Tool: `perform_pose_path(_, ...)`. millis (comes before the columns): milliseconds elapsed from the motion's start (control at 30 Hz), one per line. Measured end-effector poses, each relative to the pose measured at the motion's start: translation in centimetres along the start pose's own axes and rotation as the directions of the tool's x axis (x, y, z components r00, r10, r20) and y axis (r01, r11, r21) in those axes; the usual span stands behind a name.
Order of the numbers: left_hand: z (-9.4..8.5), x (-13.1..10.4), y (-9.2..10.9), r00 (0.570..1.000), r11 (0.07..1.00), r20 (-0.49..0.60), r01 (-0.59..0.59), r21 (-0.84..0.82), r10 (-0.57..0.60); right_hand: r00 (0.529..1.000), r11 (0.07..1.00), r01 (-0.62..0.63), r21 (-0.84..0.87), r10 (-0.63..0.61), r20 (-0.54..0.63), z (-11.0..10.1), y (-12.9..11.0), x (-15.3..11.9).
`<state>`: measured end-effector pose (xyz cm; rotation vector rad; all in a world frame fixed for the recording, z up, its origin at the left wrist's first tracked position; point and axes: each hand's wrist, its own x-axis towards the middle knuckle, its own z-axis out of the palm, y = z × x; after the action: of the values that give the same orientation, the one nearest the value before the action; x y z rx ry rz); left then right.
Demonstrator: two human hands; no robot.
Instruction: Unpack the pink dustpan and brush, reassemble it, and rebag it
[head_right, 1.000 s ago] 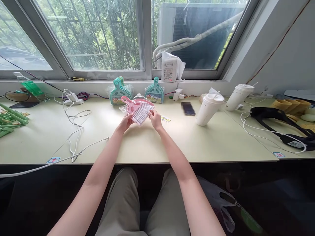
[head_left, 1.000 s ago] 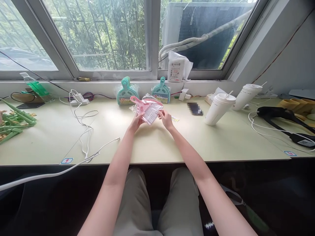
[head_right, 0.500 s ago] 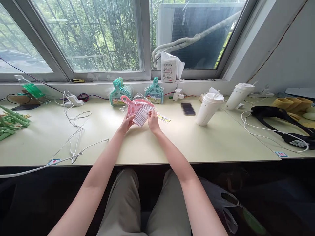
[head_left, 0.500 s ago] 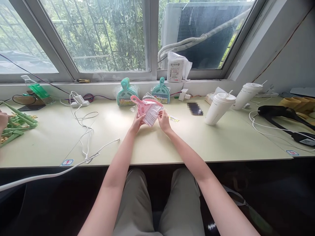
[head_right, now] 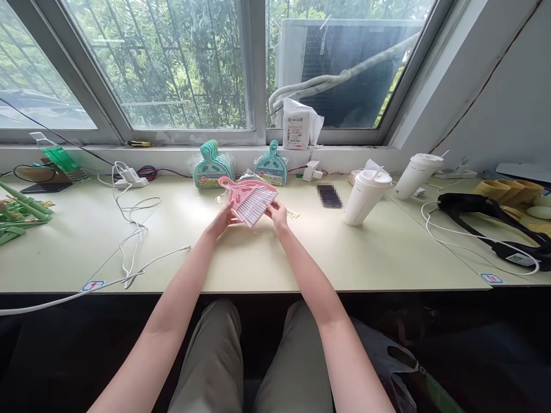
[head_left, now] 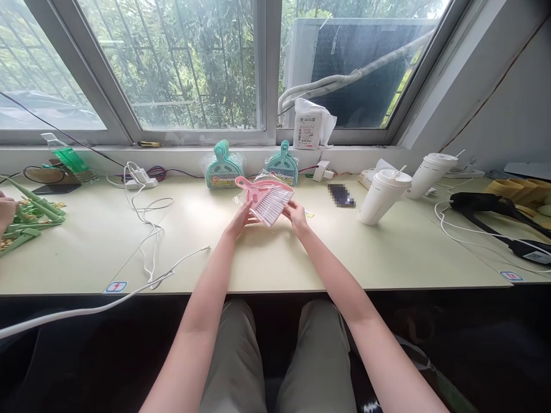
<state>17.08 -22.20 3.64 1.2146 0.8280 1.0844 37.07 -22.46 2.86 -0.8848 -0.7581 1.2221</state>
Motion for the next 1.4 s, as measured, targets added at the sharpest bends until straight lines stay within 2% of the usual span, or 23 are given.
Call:
perform_pose_path(67, -0.5, 0.6, -0.3, 0.997, 0.999, -0.072, 0.030, 0.020, -0.029, 0.999, 1.000, -0.013, 0.007, 0.013, -0.032, 0.1, -0.3, -0.1)
perform_pose_path(167, -1.3, 1.5, -1.0, 0.964, 0.996, -0.259, 0.074, 0.047, -0.059, 0.999, 0.999, -0.033, 0.015, 0.034, -0.036, 0.2, -0.9, -0.3)
perform_pose_path(300, -2.3, 1.8, -1.1, 0.888, 0.997, -0.459, 0.059, 0.048, -0.030, 1.000, 1.000, 0.006, -0.002, -0.007, -0.012, 0.3, -1.5, -0.6)
perform_pose_path(433, -3.3, 1.4, -0.5, 0.782, 0.997, -0.623, -0.017, -0.076, -0.034, 0.998, 0.999, 0.051, -0.004, -0.051, 0.032, 0.1, -2.1, -0.4)
perform_pose_path(500, -4.2, 1.2, -0.2, 0.673, 0.986, -0.738, -0.086, -0.139, -0.045, 0.997, 0.998, 0.067, 0.015, -0.067, 0.027, -0.3, -2.4, -0.1)
perform_pose_path(600, -5.5, 0.6, 0.1, 0.388, 0.988, -0.922, -0.138, -0.071, -0.012, 0.997, 0.996, 0.061, 0.070, -0.058, -0.045, -1.2, -2.7, 0.5)
perform_pose_path(667, -6.0, -0.1, 0.4, 0.212, 0.996, -0.974, -0.055, 0.071, 0.081, 0.995, 0.994, 0.049, 0.099, -0.040, -0.090, -1.8, -2.7, 0.8)
perform_pose_path(733, -5.9, -0.8, 0.8, 0.106, 0.973, -0.971, 0.074, 0.221, 0.213, 0.993, 0.993, 0.036, 0.109, -0.023, -0.117, -2.1, -2.5, 1.0)
perform_pose_path(767, -5.6, -1.2, 1.1, 0.091, 0.949, -0.955, 0.116, 0.293, 0.284, 0.992, 0.993, 0.032, 0.110, -0.019, -0.124, -2.2, -2.4, 1.0)
perform_pose_path(800, -5.1, -1.4, 1.3, 0.108, 0.923, -0.929, 0.125, 0.365, 0.353, 0.992, 0.993, 0.030, 0.110, -0.016, -0.128, -2.2, -2.2, 1.0)
perform_pose_path(833, -4.4, -1.5, 1.5, 0.160, 0.896, -0.896, 0.098, 0.433, 0.415, 0.992, 0.993, 0.028, 0.113, -0.013, -0.129, -2.1, -2.1, 1.0)
perform_pose_path(867, -3.5, -1.5, 1.6, 0.245, 0.873, -0.852, 0.041, 0.486, 0.463, 0.992, 0.992, 0.026, 0.120, -0.011, -0.123, -1.9, -1.9, 0.9)
perform_pose_path(900, -2.6, -1.3, 1.6, 0.357, 0.860, -0.799, -0.030, 0.509, 0.485, 0.994, 0.991, 0.024, 0.132, -0.009, -0.112, -1.7, -1.7, 0.8)
perform_pose_path(933, -1.6, -0.9, 1.5, 0.491, 0.866, -0.733, -0.095, 0.492, 0.470, 0.995, 0.989, 0.021, 0.146, -0.007, -0.096, -1.4, -1.6, 0.7)
perform_pose_path(1000, 0.3, 0.0, 0.9, 0.778, 0.930, -0.543, -0.143, 0.337, 0.316, 0.999, 0.987, 0.011, 0.160, -0.004, -0.047, -0.9, -1.2, 0.5)
perform_pose_path(1033, 0.9, 0.5, 0.5, 0.887, 0.967, -0.415, -0.113, 0.230, 0.202, 1.000, 0.989, -0.002, 0.150, 0.004, -0.012, -0.6, -1.1, 0.4)
perform_pose_path(1067, 1.3, 0.9, 0.0, 0.938, 0.984, -0.317, -0.094, 0.150, 0.138, 0.999, 0.992, -0.022, 0.121, 0.019, 0.028, -0.4, -1.0, 0.3)
perform_pose_path(1133, 1.4, 1.5, -0.6, 0.961, 0.995, -0.264, -0.059, 0.079, 0.078, 0.998, 0.999, -0.044, 0.007, 0.044, 0.040, -0.2, -1.0, 0.3)
perform_pose_path(1167, 1.1, 1.6, -0.8, 0.955, 0.994, -0.284, -0.062, 0.090, 0.085, 1.000, 0.997, -0.019, -0.076, 0.018, -0.014, -0.2, -1.1, 0.2)
perform_pose_path(1200, 0.8, 1.7, -0.9, 0.943, 0.990, -0.315, -0.072, 0.125, 0.108, 0.994, 0.983, 0.041, -0.177, -0.058, -0.094, -0.3, -1.3, 0.1)
perform_pose_path(1267, 0.3, 1.6, -0.9, 0.916, 0.966, -0.350, -0.117, 0.232, 0.195, 0.928, 0.876, 0.224, -0.428, -0.326, -0.181, -0.4, -1.5, -0.1)
perform_pose_path(1333, 0.3, 1.4, -0.7, 0.888, 0.924, -0.353, -0.172, 0.341, 0.296, 0.849, 0.650, 0.392, -0.651, -0.528, -0.016, -0.3, -1.7, -0.6)
perform_pose_path(1400, 1.2, 1.0, -0.5, 0.883, 0.875, -0.294, -0.219, 0.432, 0.366, 0.818, 0.429, 0.491, -0.758, -0.527, 0.232, 0.3, -1.4, -1.4)
